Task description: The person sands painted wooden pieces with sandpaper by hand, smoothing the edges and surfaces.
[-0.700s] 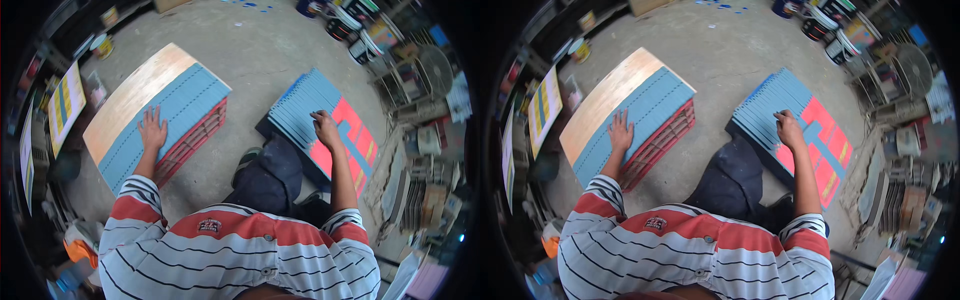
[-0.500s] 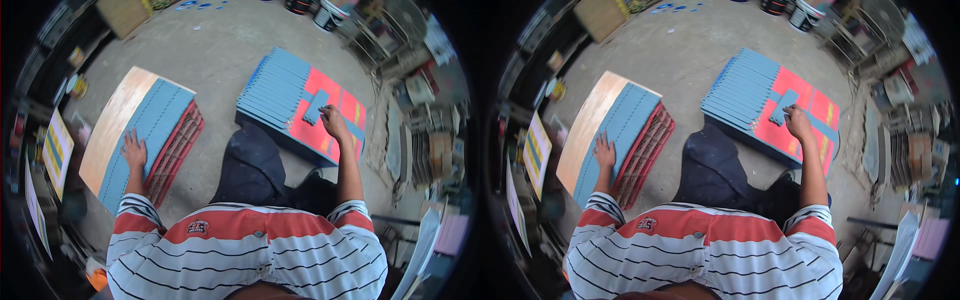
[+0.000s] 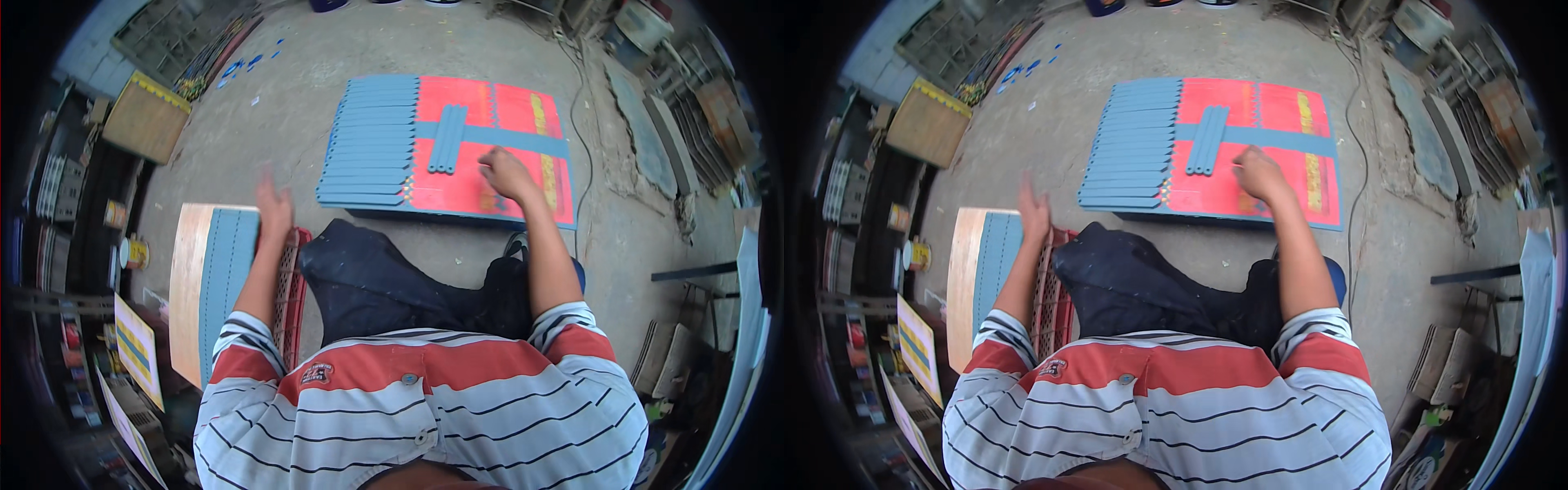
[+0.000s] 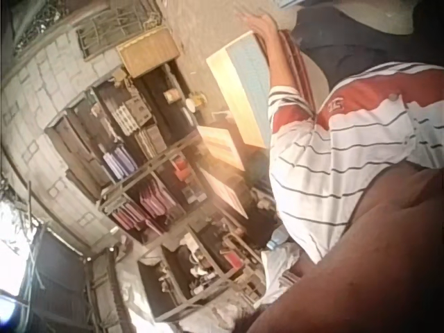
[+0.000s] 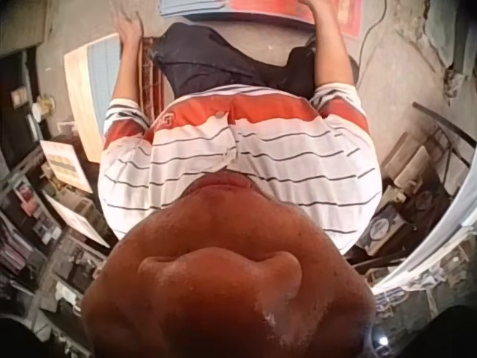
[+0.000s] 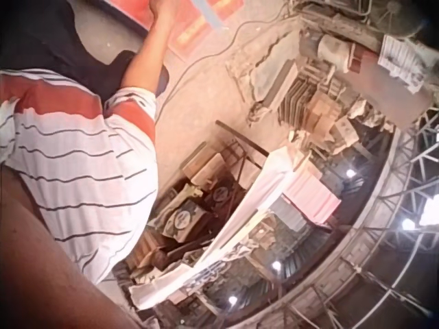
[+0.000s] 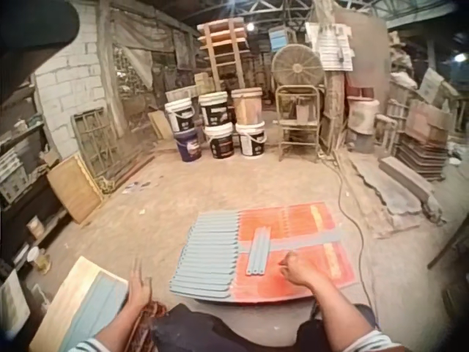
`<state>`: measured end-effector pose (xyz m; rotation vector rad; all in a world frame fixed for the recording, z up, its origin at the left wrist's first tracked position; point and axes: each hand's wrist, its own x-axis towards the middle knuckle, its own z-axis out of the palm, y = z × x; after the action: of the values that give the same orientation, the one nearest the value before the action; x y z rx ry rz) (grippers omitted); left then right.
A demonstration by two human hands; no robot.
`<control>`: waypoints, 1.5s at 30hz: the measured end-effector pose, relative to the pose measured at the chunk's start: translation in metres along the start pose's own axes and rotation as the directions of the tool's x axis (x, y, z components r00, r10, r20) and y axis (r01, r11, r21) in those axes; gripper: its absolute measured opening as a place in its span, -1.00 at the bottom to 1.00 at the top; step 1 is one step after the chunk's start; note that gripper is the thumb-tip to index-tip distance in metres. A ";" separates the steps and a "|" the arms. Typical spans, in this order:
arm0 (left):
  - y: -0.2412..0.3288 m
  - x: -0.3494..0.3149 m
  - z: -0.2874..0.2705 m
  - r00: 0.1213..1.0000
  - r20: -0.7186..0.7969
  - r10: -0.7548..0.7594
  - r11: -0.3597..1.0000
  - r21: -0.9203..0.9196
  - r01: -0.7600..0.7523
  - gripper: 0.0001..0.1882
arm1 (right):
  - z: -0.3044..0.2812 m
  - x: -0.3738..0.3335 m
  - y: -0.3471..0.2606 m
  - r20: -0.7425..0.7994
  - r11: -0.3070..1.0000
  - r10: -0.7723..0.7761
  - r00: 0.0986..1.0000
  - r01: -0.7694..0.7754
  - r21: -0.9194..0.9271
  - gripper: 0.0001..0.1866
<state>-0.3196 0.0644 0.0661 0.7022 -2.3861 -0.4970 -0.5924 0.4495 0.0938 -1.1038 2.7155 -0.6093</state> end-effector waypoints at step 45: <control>0.179 0.027 0.248 0.848 0.518 0.111 0.965 -0.260 0.033 -0.85 | -0.025 -0.020 -0.057 -0.083 0.959 -0.130 0.988 0.147 0.243 -0.78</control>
<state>-0.5601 0.2344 -0.0205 0.4293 -2.7534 -1.0847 -0.5487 0.4348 0.1404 -1.2332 2.5378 -0.9947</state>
